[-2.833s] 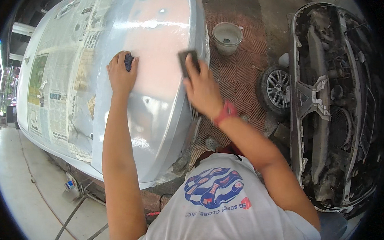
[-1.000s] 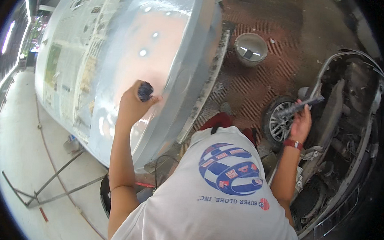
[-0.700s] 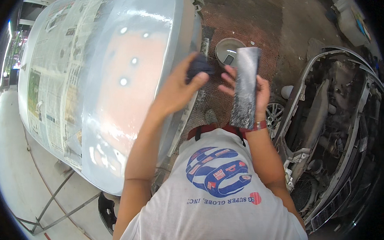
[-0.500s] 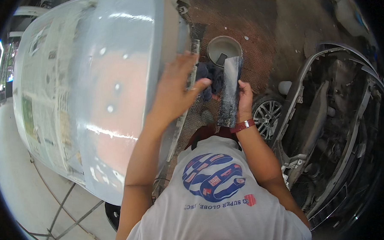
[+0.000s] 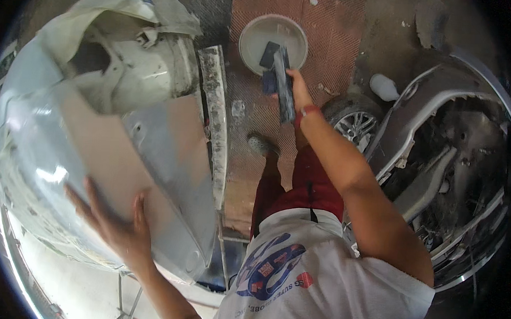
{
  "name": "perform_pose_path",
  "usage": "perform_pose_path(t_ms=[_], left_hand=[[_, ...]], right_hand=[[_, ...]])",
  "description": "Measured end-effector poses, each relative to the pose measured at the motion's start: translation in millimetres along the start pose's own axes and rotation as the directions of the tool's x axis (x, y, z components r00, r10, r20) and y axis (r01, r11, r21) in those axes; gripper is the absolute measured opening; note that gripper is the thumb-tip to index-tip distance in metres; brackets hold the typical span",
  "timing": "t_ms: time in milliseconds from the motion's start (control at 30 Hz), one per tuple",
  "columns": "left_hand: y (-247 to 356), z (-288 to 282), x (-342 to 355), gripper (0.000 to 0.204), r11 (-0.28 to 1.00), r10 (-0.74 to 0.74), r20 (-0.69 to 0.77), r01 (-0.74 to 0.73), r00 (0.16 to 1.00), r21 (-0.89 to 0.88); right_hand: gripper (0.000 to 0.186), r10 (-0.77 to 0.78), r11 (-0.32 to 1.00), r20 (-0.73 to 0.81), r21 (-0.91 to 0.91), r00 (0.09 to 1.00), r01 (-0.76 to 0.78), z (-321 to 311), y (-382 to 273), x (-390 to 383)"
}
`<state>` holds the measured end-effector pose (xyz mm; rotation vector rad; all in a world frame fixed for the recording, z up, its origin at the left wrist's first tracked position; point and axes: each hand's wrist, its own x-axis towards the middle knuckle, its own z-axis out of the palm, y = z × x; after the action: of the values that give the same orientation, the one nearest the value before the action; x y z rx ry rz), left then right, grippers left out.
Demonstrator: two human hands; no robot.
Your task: The person sands the surface of a white car hood using a sanding block and a cloth. They repeatedly rub the surface, occasionally dip the cloth into a bucket of water, and wipe the hood. The person briefly walks away to retrieve a white rectangular object and returns to continue sanding.
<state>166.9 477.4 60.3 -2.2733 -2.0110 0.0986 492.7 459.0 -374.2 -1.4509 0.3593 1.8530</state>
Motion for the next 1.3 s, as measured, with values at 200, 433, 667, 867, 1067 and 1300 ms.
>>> perform_pose_path(t_ms=[200,433,667,867,1067,1300], left_hand=[[-13.0,-0.4,-0.4,0.102,0.991,-0.021,0.091,0.009,0.996,0.137],[-42.3,19.4,-26.2,0.104,0.976,-0.100,0.198,0.057,0.975,0.210],[-31.4,38.4,-6.1,0.105,0.964,-0.127,0.252,0.060,0.959,0.257],[-32.6,28.7,-11.2,0.106,0.963,-0.116,0.236,0.051,0.965,0.263],[-42.4,2.9,-33.1,0.107,0.972,-0.067,0.143,0.032,0.987,0.233],[-6.9,0.0,-2.4,0.106,0.994,-0.092,0.056,0.088,0.994,0.071]], right_hand=[[0.069,-0.260,0.746,0.001,-0.635,0.966,0.202,10.1,-32.1,163.5],[0.087,-0.421,-0.078,-0.021,-0.995,0.907,-0.059,-46.9,-22.9,388.5],[0.086,-0.484,0.202,-0.197,-0.973,0.853,-0.110,-37.0,10.4,453.8],[0.088,-0.132,0.066,-0.048,-0.997,0.990,-0.040,-50.2,12.6,444.9],[0.091,-0.273,0.403,-0.054,-0.913,0.961,0.063,-58.5,-13.7,338.7],[0.075,-0.150,0.877,0.125,-0.441,0.981,0.190,-3.3,-92.0,99.5]])
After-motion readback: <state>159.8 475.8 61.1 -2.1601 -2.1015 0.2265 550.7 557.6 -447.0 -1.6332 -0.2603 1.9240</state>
